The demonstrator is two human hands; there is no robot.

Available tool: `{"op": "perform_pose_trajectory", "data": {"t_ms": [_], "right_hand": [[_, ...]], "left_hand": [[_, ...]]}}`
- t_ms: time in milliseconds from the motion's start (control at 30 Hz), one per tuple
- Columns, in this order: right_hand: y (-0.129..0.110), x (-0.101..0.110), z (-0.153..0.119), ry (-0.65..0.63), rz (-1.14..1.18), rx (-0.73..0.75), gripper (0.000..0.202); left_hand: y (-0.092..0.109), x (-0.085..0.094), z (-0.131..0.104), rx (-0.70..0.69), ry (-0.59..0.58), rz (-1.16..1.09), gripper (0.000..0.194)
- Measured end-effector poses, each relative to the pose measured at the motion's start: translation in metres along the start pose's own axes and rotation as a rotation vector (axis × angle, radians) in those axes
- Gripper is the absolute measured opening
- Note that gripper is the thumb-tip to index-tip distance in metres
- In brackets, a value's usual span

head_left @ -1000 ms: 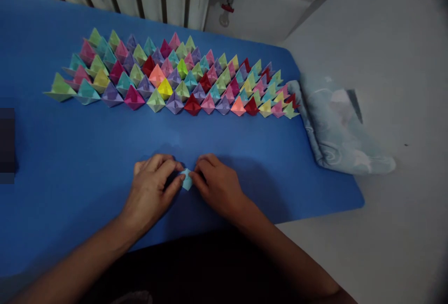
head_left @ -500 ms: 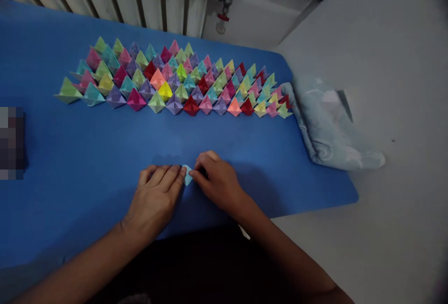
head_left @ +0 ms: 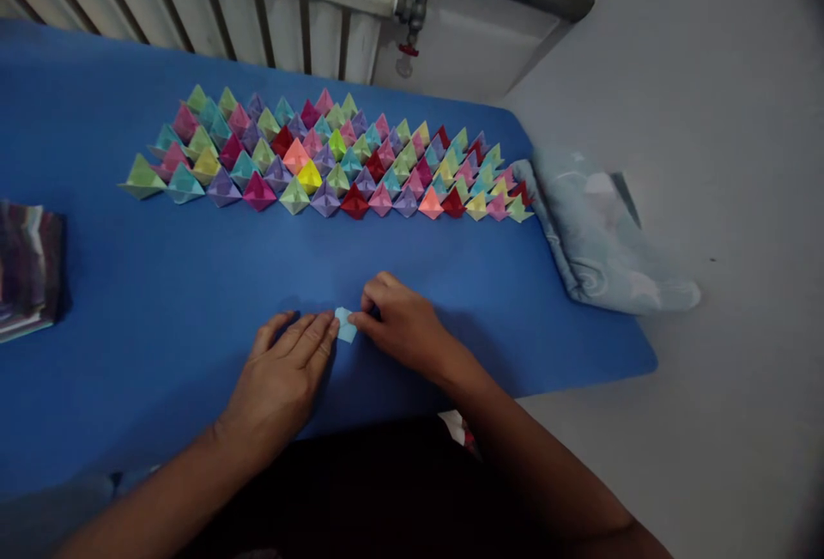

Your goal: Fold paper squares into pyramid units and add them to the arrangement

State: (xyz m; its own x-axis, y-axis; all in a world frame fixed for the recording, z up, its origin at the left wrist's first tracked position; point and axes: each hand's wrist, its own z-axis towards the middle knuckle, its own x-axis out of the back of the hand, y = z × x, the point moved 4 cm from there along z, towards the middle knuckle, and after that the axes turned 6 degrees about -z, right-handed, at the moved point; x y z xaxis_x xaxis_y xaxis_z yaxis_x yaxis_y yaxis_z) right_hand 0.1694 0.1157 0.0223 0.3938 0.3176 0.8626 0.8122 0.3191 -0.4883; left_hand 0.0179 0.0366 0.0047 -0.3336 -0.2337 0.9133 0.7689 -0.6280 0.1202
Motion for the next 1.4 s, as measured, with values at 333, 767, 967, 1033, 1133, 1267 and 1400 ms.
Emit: {"op": "perform_pose_trajectory", "data": {"t_ms": [333,767,967,1033,1133,1267,1400], "right_hand": [[-0.004,0.002,0.003,-0.033,-0.048,-0.027,0.021],[-0.013,0.006,0.013,-0.159,-0.114,-0.03,0.024],[-0.008,0.007,0.015,-0.131,-0.056,-0.004,0.027],[-0.008,0.006,0.016,-0.136,-0.048,-0.006,0.028],[-0.01,0.004,0.017,-0.148,-0.078,-0.03,0.028],[-0.016,0.002,0.016,-0.172,-0.139,-0.044,0.024],[-0.018,0.002,0.012,-0.176,-0.142,-0.018,0.019]], "left_hand": [[-0.001,-0.002,-0.012,0.03,0.032,-0.074,0.041],[-0.003,-0.003,-0.011,0.043,0.032,-0.113,0.039],[-0.002,-0.001,-0.009,0.032,0.03,-0.072,0.04],[-0.003,-0.001,-0.009,0.035,0.03,-0.07,0.04],[-0.002,-0.002,-0.01,0.026,0.031,-0.087,0.039],[-0.002,-0.002,-0.011,0.036,0.035,-0.114,0.037],[-0.016,0.004,0.005,0.083,0.019,-0.202,0.028]]}}
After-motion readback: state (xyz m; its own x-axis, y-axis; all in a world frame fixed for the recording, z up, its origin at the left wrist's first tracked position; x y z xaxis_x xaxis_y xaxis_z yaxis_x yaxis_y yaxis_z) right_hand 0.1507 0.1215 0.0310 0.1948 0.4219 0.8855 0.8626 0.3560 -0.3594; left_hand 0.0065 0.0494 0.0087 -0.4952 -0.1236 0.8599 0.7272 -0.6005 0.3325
